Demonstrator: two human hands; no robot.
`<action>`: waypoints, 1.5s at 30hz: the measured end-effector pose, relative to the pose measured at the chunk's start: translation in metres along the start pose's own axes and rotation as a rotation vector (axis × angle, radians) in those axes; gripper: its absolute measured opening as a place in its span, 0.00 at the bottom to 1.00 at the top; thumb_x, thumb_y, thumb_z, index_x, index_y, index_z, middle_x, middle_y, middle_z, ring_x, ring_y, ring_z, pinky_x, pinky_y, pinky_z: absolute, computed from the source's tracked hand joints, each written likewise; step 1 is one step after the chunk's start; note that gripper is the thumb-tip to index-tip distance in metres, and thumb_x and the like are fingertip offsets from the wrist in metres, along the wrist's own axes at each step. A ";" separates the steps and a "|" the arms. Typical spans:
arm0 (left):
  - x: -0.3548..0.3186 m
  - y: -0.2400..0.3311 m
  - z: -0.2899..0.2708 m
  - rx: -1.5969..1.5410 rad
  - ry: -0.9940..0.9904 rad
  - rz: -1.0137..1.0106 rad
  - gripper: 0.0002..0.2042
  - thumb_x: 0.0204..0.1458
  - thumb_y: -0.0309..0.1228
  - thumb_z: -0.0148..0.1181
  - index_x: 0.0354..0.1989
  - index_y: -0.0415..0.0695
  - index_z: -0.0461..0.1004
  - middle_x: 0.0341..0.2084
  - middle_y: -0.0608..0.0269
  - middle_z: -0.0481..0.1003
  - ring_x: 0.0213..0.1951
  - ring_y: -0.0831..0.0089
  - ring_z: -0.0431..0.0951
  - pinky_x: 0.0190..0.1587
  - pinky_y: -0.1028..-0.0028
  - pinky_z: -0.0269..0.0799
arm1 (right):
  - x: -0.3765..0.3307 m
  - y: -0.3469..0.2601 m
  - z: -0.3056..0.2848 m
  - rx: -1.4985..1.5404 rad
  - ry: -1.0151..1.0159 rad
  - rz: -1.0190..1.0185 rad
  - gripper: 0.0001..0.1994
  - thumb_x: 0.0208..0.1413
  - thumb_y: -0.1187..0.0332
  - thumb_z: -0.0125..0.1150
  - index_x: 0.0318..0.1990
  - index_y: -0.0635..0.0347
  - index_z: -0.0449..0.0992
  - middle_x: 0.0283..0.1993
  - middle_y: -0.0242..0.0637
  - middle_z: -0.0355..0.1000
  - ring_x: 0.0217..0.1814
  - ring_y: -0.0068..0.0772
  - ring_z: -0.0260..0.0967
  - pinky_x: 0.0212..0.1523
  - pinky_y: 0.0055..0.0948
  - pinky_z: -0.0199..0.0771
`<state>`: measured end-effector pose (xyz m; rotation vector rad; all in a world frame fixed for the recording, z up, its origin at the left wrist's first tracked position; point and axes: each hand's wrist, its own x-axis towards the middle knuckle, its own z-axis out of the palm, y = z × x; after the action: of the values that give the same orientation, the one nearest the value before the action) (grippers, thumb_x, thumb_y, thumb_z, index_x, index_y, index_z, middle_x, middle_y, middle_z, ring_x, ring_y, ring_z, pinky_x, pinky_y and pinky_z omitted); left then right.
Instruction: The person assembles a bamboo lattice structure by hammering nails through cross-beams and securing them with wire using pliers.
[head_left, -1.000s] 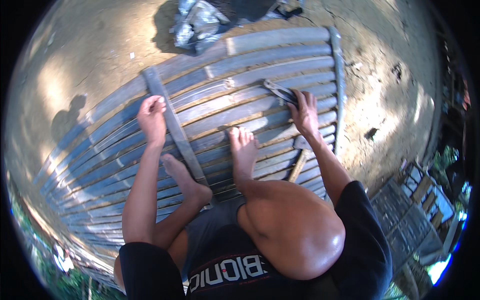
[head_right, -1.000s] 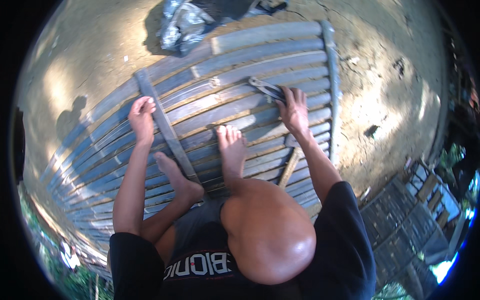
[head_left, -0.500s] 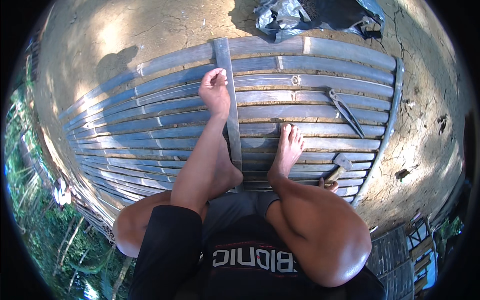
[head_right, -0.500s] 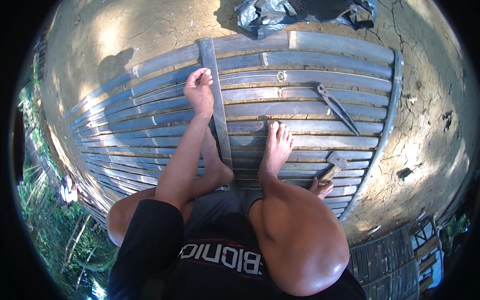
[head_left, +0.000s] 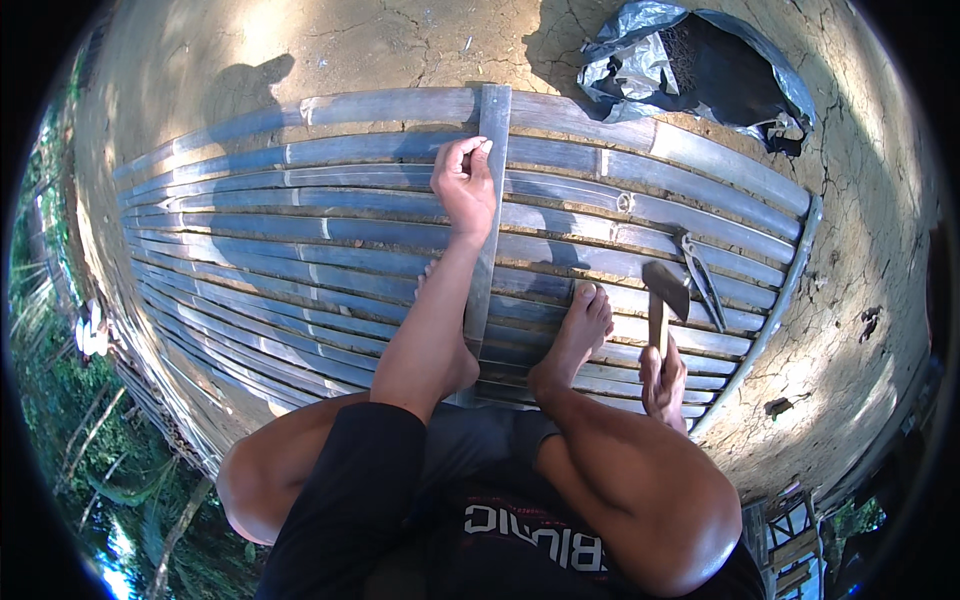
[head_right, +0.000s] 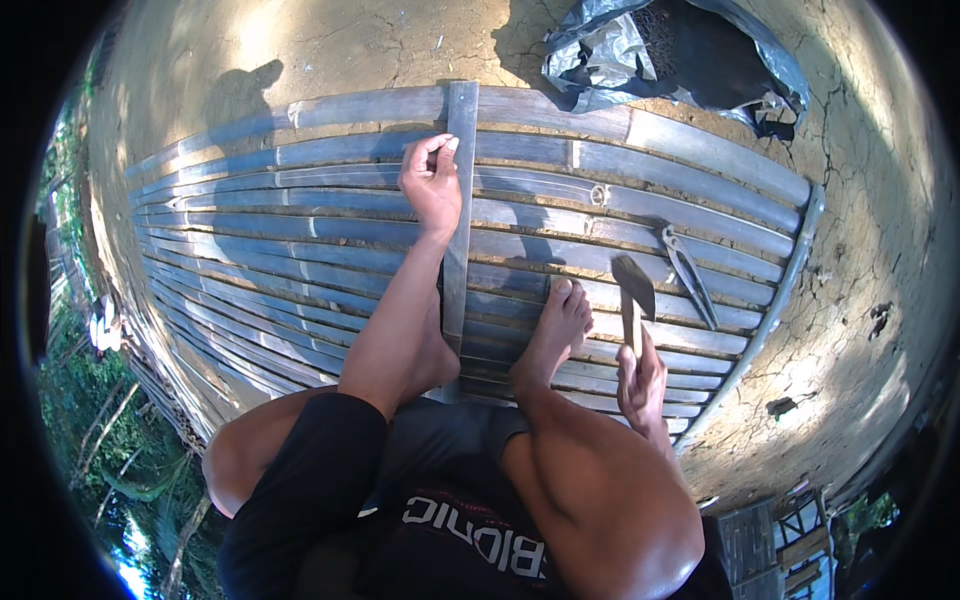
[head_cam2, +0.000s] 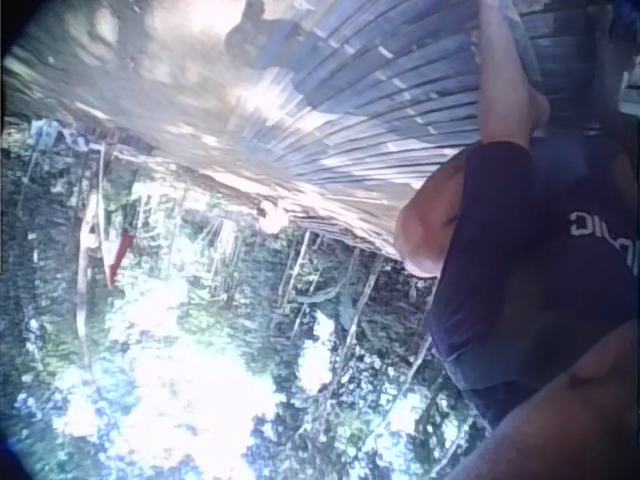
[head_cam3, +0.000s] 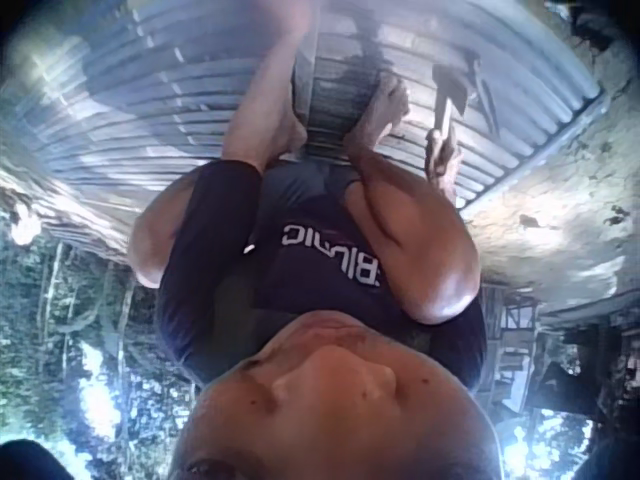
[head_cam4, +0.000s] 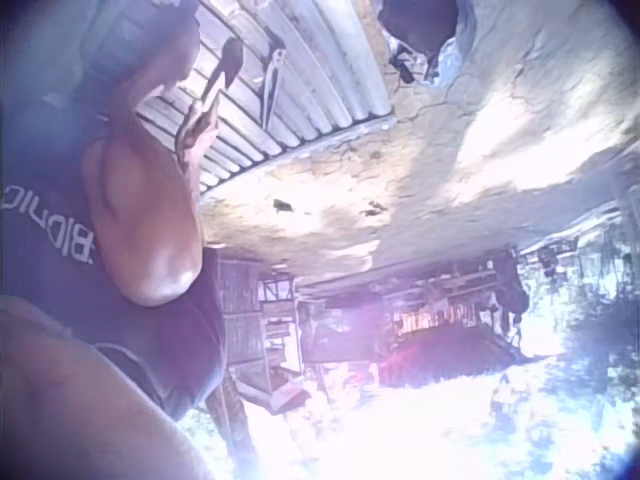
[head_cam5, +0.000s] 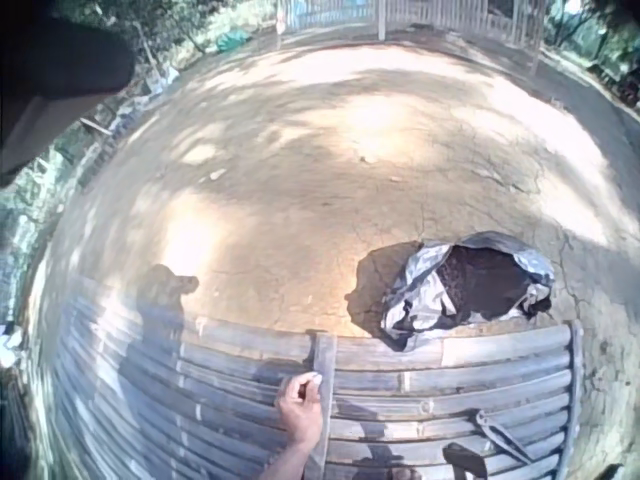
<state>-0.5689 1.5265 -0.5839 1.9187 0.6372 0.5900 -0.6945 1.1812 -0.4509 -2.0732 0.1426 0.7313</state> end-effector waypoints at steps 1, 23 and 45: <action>0.001 0.001 0.000 0.030 -0.012 0.045 0.05 0.55 0.24 0.66 0.38 0.38 0.80 0.31 0.66 0.75 0.25 0.82 0.71 0.28 0.78 0.68 | 0.019 -0.014 0.001 -0.038 -0.014 -0.016 0.19 0.70 0.64 0.46 0.61 0.67 0.67 0.18 0.43 0.61 0.16 0.32 0.53 0.18 0.36 0.57; 0.001 0.002 0.001 0.020 0.030 0.130 0.06 0.52 0.15 0.60 0.36 0.36 0.77 0.33 0.56 0.78 0.34 0.62 0.81 0.38 0.68 0.78 | 0.153 -0.129 0.056 -0.177 -0.229 -0.252 0.20 0.69 0.59 0.48 0.59 0.65 0.66 0.26 0.55 0.71 0.29 0.54 0.74 0.33 0.47 0.69; 0.001 0.004 0.001 0.093 0.058 0.159 0.05 0.50 0.18 0.61 0.33 0.40 0.76 0.31 0.57 0.75 0.32 0.56 0.78 0.34 0.63 0.74 | 0.182 -0.119 0.084 -0.398 -0.241 -0.379 0.17 0.69 0.61 0.50 0.56 0.63 0.63 0.28 0.58 0.74 0.30 0.64 0.75 0.29 0.52 0.71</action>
<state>-0.5669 1.5247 -0.5811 2.0587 0.5597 0.7293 -0.5397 1.3486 -0.4999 -2.2657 -0.5571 0.8090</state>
